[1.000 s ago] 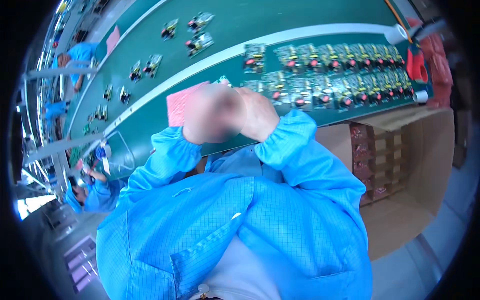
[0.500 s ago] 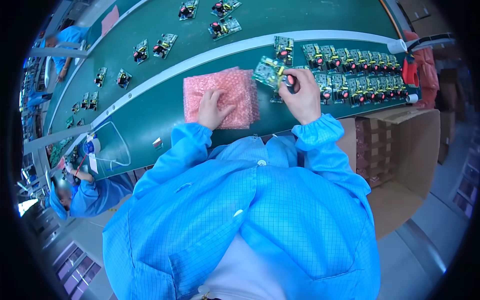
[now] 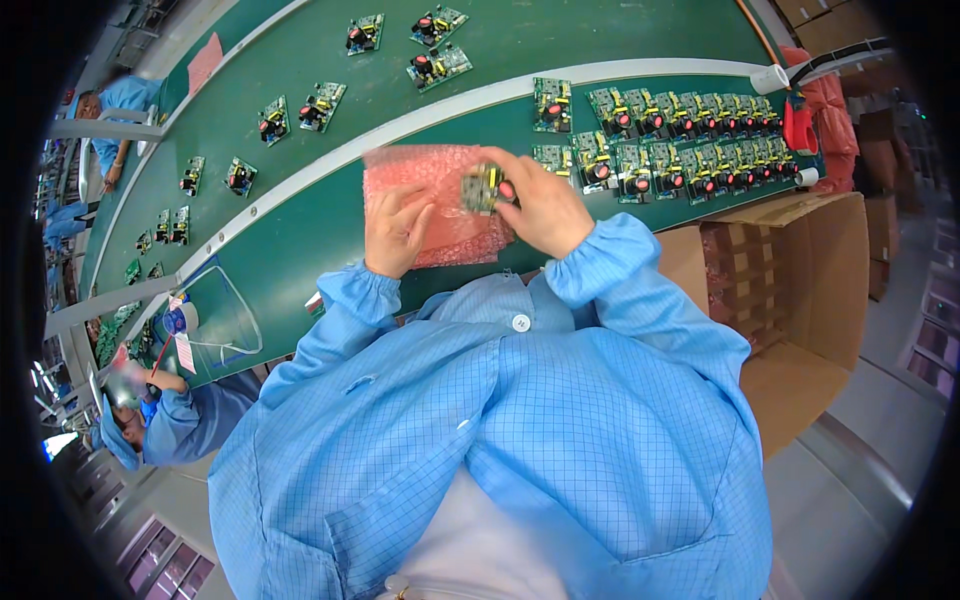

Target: Pack circuit boards into bubble wrap bags and then into a cardboard box with dividers.

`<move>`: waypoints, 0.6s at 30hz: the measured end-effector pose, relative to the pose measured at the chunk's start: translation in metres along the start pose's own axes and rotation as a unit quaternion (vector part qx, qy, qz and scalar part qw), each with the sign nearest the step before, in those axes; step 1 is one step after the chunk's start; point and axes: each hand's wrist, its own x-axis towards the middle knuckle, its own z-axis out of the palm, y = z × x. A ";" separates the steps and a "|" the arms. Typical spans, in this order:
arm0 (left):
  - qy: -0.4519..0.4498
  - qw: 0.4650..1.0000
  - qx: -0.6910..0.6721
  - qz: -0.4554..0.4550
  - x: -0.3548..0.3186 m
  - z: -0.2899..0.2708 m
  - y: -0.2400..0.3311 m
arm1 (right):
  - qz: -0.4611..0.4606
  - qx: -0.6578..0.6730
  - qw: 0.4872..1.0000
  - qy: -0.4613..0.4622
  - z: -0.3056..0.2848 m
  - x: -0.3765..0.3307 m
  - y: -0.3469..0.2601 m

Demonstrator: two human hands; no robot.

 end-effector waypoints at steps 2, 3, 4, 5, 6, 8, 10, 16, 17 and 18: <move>-0.023 0.999 0.000 0.024 -0.001 -0.001 0.001 | 0.014 0.062 0.998 -0.013 0.003 0.005 0.000; -0.019 0.999 -0.016 0.024 -0.001 0.001 0.002 | 0.029 0.123 0.992 -0.027 0.006 0.007 0.001; -0.016 0.999 -0.033 0.023 -0.001 0.003 0.004 | -0.012 0.109 0.994 -0.021 0.012 0.008 0.004; -0.015 0.999 -0.032 0.023 -0.001 0.006 0.006 | -0.014 0.109 0.994 -0.021 0.020 0.008 0.006; 0.000 0.998 -0.063 0.021 -0.001 0.009 0.008 | -0.036 0.098 0.994 -0.020 0.028 0.008 0.007; 0.015 0.995 -0.093 0.016 -0.003 0.015 0.010 | -0.025 0.142 0.989 -0.037 0.043 0.006 0.004; 0.013 0.991 -0.129 -0.041 -0.009 0.020 0.009 | -0.027 0.178 0.982 -0.052 0.044 0.000 0.002; 0.040 0.972 -0.196 -0.123 -0.001 -0.016 -0.012 | 0.035 0.132 0.991 0.011 0.009 0.022 -0.002; 0.034 0.973 -0.198 -0.116 0.009 -0.023 -0.017 | 0.038 0.131 0.990 0.020 0.018 0.026 -0.008; 0.039 0.974 -0.186 -0.120 0.023 -0.028 -0.024 | -0.098 0.018 0.994 -0.041 0.032 0.034 -0.010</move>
